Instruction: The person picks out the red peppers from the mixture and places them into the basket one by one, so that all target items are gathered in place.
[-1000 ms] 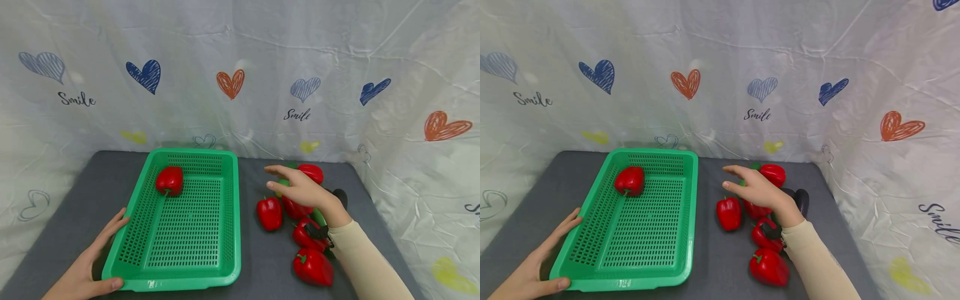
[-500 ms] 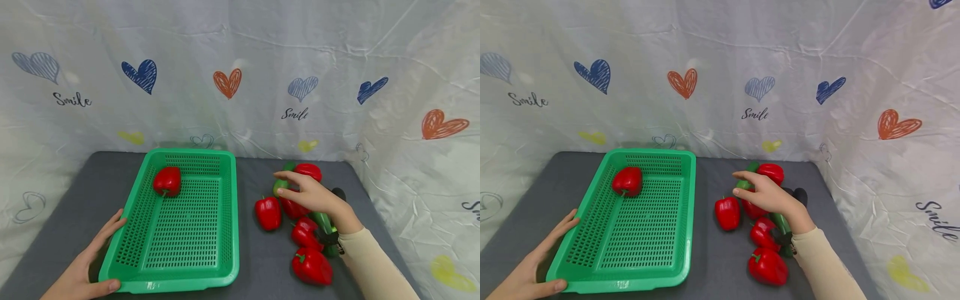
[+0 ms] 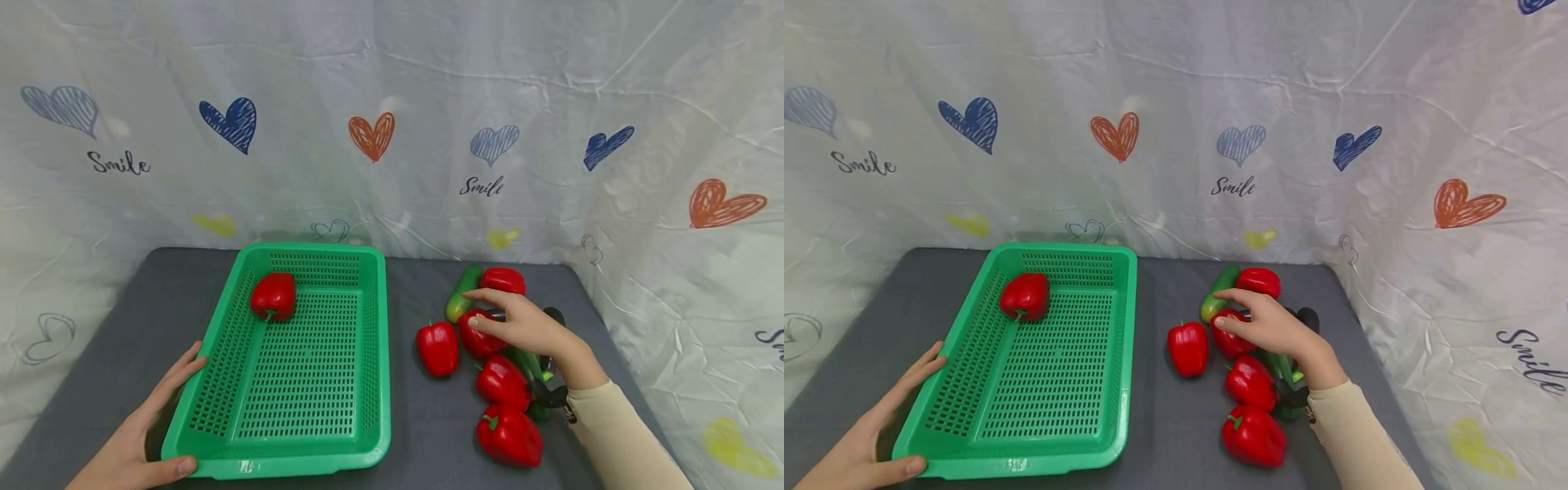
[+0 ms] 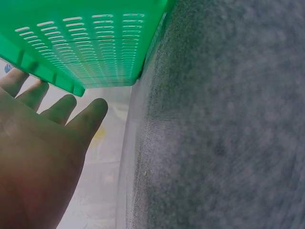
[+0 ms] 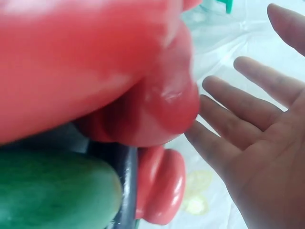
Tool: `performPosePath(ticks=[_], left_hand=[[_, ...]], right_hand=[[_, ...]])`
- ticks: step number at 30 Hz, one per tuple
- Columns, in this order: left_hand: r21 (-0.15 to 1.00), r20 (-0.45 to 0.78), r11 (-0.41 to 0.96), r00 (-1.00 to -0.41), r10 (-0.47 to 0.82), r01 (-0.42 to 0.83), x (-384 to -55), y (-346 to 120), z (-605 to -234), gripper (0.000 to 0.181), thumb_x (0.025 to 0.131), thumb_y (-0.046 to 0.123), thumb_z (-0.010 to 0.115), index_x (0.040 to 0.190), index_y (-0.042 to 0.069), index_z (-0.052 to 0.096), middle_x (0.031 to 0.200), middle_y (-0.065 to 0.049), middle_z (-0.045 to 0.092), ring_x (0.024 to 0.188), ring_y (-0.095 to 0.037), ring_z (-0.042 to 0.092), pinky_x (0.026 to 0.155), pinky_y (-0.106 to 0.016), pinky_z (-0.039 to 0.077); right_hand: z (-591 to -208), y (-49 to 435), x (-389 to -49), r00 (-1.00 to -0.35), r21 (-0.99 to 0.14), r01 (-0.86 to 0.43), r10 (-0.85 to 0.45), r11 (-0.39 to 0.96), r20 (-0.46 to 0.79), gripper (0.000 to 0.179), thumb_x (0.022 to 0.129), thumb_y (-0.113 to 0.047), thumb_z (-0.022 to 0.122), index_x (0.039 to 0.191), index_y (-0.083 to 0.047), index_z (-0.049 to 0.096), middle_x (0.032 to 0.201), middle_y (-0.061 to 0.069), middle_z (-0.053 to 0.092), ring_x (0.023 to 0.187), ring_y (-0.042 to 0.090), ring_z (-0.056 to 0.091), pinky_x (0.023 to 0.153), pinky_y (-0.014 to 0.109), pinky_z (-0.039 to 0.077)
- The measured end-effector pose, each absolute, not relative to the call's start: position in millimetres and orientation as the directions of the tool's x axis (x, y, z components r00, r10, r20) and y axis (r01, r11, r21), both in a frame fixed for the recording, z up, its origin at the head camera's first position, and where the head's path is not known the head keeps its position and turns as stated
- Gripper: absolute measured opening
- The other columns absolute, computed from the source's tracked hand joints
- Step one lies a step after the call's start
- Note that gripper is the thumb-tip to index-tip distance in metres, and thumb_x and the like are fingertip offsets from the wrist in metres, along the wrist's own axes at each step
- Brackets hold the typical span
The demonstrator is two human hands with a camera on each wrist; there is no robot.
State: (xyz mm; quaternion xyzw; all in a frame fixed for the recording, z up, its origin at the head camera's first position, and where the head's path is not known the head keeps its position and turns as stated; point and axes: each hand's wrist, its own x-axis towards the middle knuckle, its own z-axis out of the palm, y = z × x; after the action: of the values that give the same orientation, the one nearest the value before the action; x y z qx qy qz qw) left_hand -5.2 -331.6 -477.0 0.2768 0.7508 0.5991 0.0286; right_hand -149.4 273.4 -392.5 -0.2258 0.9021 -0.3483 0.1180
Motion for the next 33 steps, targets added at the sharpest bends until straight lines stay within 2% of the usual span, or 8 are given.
performPosePath(ticks=[5,11,25,33], left_hand=[[0.917,0.289,0.118,-0.840,0.459,0.380,-5.7,-331.8,-476.6,0.106,0.085,-0.016,0.071,0.173,-0.002,0.014,0.182,-0.019,-0.006,0.164,-0.011,0.012,0.107,-0.014,0.034],[0.898,0.289,0.185,-0.852,0.436,0.399,-5.9,-331.8,-475.4,0.106,0.085,-0.009,0.075,0.174,0.001,0.019,0.182,-0.018,-0.001,0.166,-0.014,0.008,0.108,-0.015,0.028],[0.910,0.327,0.086,-0.829,0.455,0.406,-8.0,-332.5,-481.5,0.106,0.083,-0.014,0.072,0.171,-0.007,0.014,0.182,-0.020,-0.005,0.166,-0.015,0.008,0.109,-0.016,0.029],[0.906,0.295,0.153,-0.847,0.441,0.395,-5.3,-332.2,-478.3,0.104,0.088,-0.009,0.075,0.173,-0.001,0.017,0.183,-0.018,-0.002,0.167,-0.014,0.005,0.111,-0.014,0.023]], right_hand=[[-400.4,279.6,-148.3,-0.879,-0.678,-0.295,-0.470,0.673,-0.084,0.061,0.103,-0.039,0.077,0.154,-0.011,0.061,0.148,0.009,0.065,0.137,0.034,0.058,0.108,0.062,0.051],[-411.0,287.7,-146.1,-0.881,-0.669,-0.263,-0.456,0.695,-0.128,0.064,0.100,-0.041,0.080,0.156,-0.016,0.061,0.147,0.000,0.065,0.132,0.026,0.060,0.107,0.056,0.051],[-410.2,296.8,-140.6,-0.853,-0.657,-0.321,-0.510,0.682,-0.113,0.072,0.097,-0.031,0.084,0.159,-0.006,0.056,0.159,0.012,0.058,0.139,0.035,0.056,0.108,0.058,0.051],[-413.6,302.5,-142.2,-0.842,-0.661,-0.325,-0.525,0.677,-0.124,0.076,0.094,-0.016,0.084,0.162,-0.005,0.051,0.162,0.011,0.055,0.142,0.034,0.054,0.110,0.053,0.050]])
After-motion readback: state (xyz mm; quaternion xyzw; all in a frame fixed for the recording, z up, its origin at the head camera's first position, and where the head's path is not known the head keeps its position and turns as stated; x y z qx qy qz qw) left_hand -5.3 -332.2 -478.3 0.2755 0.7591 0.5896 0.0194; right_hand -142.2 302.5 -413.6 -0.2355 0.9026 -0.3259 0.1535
